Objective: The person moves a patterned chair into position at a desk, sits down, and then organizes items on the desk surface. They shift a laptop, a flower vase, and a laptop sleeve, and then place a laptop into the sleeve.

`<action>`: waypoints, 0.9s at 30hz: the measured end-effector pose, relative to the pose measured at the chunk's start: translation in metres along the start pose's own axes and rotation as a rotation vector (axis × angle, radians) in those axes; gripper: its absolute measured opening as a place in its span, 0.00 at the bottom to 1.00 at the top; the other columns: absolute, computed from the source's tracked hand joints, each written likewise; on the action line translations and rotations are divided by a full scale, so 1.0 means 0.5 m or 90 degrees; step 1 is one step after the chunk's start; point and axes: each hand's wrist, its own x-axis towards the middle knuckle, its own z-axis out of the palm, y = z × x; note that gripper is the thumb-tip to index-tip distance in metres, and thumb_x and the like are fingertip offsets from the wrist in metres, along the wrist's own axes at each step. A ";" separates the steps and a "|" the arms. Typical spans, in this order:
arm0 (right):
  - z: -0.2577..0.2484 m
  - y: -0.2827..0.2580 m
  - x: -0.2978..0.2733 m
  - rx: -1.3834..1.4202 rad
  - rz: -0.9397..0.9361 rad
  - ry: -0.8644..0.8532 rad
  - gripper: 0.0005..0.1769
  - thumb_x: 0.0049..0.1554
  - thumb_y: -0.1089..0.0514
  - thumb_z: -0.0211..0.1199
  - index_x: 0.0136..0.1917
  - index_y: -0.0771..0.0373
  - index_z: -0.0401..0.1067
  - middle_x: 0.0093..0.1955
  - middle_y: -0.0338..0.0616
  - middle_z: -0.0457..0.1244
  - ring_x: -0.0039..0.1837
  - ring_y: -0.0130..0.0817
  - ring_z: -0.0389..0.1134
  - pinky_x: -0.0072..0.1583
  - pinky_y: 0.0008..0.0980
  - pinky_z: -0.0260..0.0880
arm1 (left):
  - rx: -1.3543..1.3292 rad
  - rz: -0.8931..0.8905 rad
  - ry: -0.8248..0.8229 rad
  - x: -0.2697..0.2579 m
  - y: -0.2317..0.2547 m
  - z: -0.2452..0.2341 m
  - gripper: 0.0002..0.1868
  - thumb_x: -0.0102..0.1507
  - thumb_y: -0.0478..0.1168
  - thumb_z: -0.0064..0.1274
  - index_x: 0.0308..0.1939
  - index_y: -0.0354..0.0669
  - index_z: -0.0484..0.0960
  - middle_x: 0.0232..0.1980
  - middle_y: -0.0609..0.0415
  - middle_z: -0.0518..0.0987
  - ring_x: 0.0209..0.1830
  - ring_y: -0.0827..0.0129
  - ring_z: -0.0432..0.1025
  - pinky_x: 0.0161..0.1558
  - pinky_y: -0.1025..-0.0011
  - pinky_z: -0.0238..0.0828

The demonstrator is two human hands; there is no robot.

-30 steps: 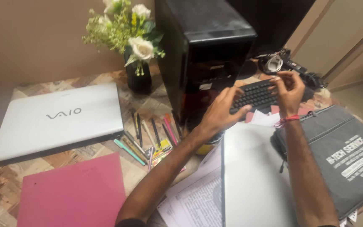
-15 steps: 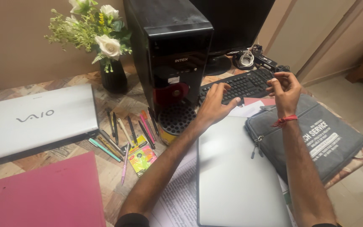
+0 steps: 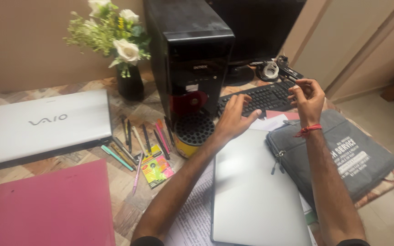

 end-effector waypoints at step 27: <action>0.044 -0.104 -0.112 -0.039 -0.026 0.038 0.10 0.65 0.65 0.61 0.59 0.70 0.69 0.47 0.49 0.70 0.41 0.27 0.71 0.40 0.22 0.72 | -0.044 0.004 -0.025 -0.083 0.019 -0.120 0.33 0.64 0.55 0.53 0.64 0.35 0.69 0.59 0.42 0.70 0.65 0.55 0.66 0.55 0.56 0.74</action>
